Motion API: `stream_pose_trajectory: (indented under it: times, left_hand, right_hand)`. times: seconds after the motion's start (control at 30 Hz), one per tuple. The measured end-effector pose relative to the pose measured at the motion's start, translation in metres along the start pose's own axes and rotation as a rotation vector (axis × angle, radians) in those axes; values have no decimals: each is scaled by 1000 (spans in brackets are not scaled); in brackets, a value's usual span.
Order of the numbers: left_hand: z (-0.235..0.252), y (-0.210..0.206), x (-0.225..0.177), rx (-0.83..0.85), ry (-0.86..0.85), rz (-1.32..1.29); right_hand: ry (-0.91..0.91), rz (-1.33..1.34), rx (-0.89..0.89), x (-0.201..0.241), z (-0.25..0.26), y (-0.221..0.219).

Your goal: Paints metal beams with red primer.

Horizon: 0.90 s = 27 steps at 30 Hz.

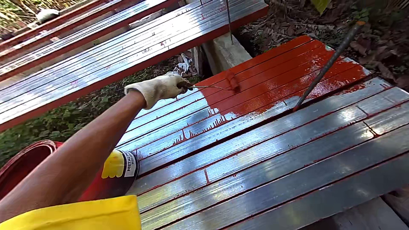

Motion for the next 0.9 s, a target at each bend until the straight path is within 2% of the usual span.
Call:
stream_pose_trajectory:
  times: [0.1,0.2,0.3,0.4,0.5,0.57,0.67,0.73,0.83,0.9]
  left_hand:
    - [-28,12,48,19,117,106]
    - [-57,18,98,66,244,135]
    - [-69,19,111,60,267,89]
    - [-43,18,93,38,197,40]
    - [-3,22,57,-15,94,-22]
    - [19,21,46,-15,43,-47]
    - [18,15,61,-19,46,-56]
    - [-4,7,92,-15,78,-23]
    - [-30,-1,121,-26,113,49]
    - [-23,-4,117,-75,97,64]
  right_hand:
    - [72,-46,-4,-16,34,-3]
    - [249,-263,55,-12,62,-19]
    - [390,-371,113,-8,73,-15]
    - [290,-207,109,-2,63,-9]
    - [175,150,-110,-41,79,-20]
    - [65,129,-122,-55,71,-19]
    - [-6,18,-10,-49,42,-16]
    - [9,-16,16,-59,66,-14]
    - [40,-32,-124,-88,120,8]
    - [9,-51,-217,-75,129,29]
Point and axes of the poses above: each hand's wrist, its own z-axis towards the middle knuckle, its own y-axis out of the back of the hand, x = y × z, the point moved 5 cm from there along z, towards the middle knuckle, and after that the axes turned 9 degrees about y, right-handed, at the moved point
